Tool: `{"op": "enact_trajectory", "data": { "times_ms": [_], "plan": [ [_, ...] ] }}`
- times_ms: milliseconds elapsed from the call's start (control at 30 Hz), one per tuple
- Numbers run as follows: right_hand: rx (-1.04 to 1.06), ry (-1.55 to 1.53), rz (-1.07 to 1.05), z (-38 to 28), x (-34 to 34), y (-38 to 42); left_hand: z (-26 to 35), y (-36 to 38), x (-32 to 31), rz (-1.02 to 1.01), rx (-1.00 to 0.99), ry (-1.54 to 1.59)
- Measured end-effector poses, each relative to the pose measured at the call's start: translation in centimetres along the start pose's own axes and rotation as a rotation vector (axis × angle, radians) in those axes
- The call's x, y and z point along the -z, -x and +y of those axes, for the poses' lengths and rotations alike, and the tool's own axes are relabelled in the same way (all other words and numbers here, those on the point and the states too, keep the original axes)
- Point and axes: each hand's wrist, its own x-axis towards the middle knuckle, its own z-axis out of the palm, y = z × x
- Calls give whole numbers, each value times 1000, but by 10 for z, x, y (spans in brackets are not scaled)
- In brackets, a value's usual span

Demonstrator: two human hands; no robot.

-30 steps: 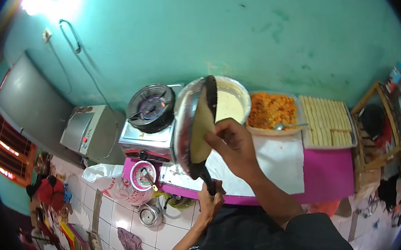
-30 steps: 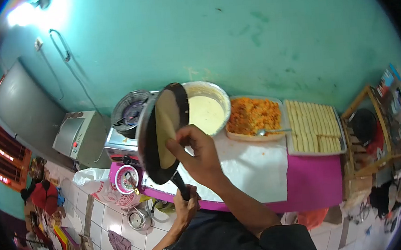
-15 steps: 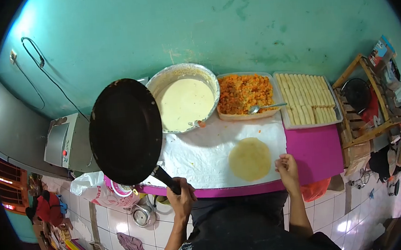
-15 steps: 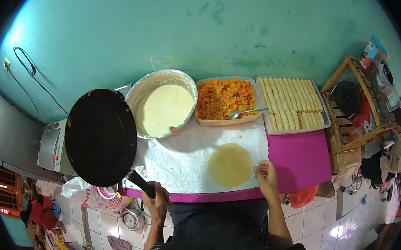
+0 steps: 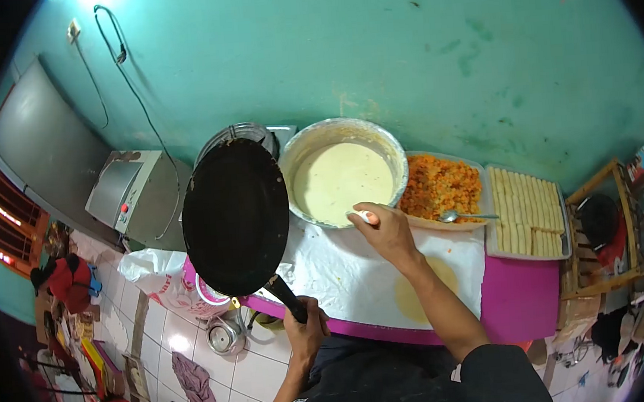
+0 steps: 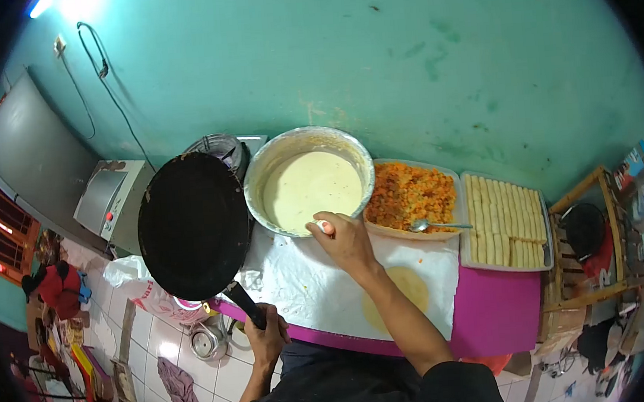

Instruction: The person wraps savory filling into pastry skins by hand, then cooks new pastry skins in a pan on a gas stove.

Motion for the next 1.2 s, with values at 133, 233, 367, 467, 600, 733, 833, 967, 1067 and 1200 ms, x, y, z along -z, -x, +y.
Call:
{"op": "enact_trajectory", "data": {
  "times_ms": [133,233,367,467,600,733,833,967,1067,1200],
  "plan": [
    [57,10,-69,6,22,6,4,1,7,41,17,14],
    [146,96,-68,17,26,12,5,-7,13,40,9,2],
    [-77,-175,55,36,20,11,15,-26,15,15,32,-54],
    [-298,-460,126,35,30,3,28,-38,13,-25,19,-29],
    [-346,-595,157,9,61,-10,37,-58,19,-22,5,-74],
    [-300,-535,136,0,74,-8,55,-68,18,-49,-32,-109],
    [-265,-492,160,20,65,4,62,-74,17,-70,-17,-98],
    [-345,-625,184,21,65,10,76,-84,12,-108,17,-96],
    [-266,-639,183,1,81,-2,92,-90,12,-192,105,-151],
    [-174,-581,225,-35,98,-28,122,-89,10,-344,365,-149]
  ]
}}
